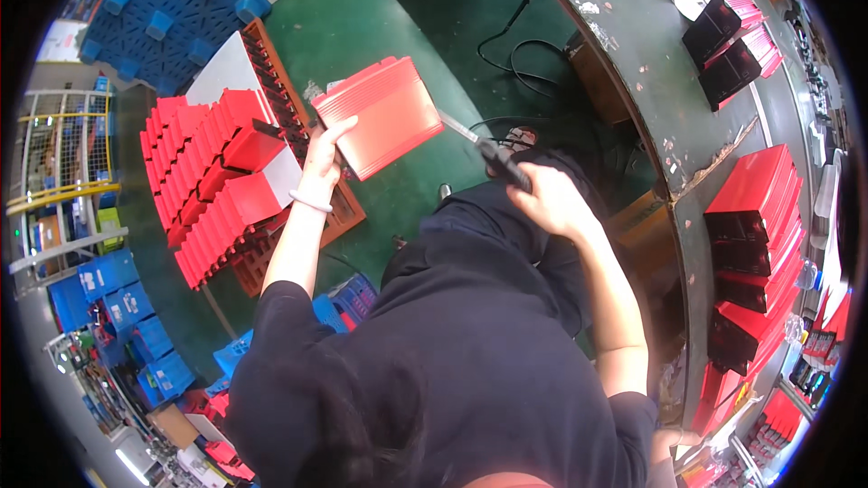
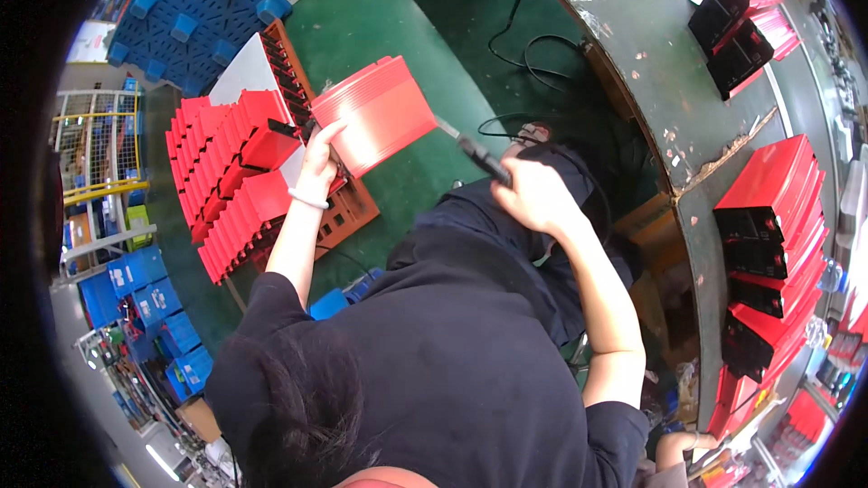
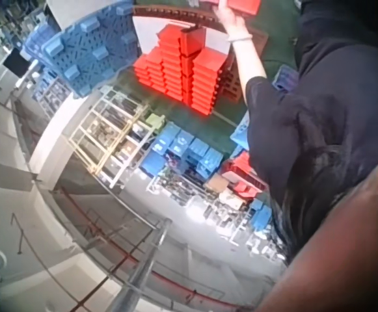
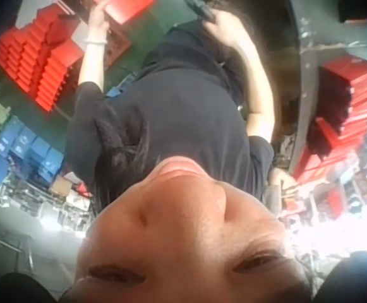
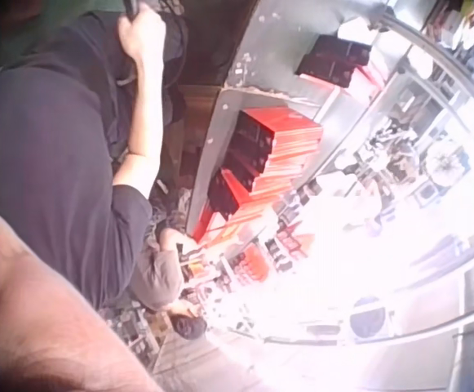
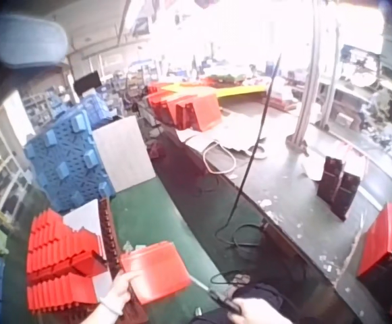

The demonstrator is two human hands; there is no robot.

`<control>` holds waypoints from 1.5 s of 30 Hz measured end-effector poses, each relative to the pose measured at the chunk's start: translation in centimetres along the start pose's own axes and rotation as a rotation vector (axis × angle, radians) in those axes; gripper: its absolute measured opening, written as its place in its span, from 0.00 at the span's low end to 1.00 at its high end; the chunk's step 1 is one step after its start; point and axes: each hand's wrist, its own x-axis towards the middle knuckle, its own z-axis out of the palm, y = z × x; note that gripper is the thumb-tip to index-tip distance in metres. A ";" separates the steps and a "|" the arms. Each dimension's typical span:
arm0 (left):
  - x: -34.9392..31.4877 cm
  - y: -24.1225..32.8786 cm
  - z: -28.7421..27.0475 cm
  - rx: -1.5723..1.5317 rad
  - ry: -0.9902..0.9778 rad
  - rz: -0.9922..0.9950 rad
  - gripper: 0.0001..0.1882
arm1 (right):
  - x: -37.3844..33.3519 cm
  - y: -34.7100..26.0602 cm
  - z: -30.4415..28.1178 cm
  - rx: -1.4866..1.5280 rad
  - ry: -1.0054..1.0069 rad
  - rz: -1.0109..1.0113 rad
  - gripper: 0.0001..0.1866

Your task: Cleaning and inspecting red power inverter housings using a cloth and an air blower at a factory workbench.

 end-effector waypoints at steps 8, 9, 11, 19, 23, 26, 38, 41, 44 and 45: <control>-0.1 0.1 -0.3 0.231 -0.091 0.114 0.24 | 1.2 -0.2 0.6 -0.060 0.141 0.077 0.13; -0.3 0.4 -0.1 0.234 -0.118 0.123 0.24 | 1.0 0.3 0.4 -0.060 0.140 0.079 0.13; -0.5 0.6 0.3 0.236 -0.121 0.121 0.24 | 0.6 0.4 0.0 0.150 -0.082 -0.012 0.12; -0.2 0.6 -0.2 0.277 -0.095 0.093 0.24 | 1.4 1.2 1.2 0.069 0.069 0.007 0.14; -0.6 1.2 0.0 0.298 -0.125 0.077 0.24 | 1.5 0.7 0.6 0.036 0.057 0.018 0.13; -0.4 1.0 0.0 0.322 -0.136 0.107 0.24 | 1.0 -0.4 0.7 0.051 -0.017 -0.036 0.13; -0.4 0.7 0.7 0.329 -0.116 0.141 0.24 | 0.2 -4.2 0.6 0.074 -0.130 -0.199 0.12; -0.7 1.0 1.3 0.332 -0.136 0.119 0.23 | 1.0 -4.2 0.4 0.089 -0.069 -0.114 0.12; -0.7 0.7 1.4 0.316 -0.111 0.107 0.24 | 1.2 -4.1 0.5 0.073 -0.099 -0.144 0.12; -0.6 0.6 1.3 0.321 -0.108 0.096 0.25 | 1.2 -4.1 0.5 0.065 -0.109 -0.156 0.12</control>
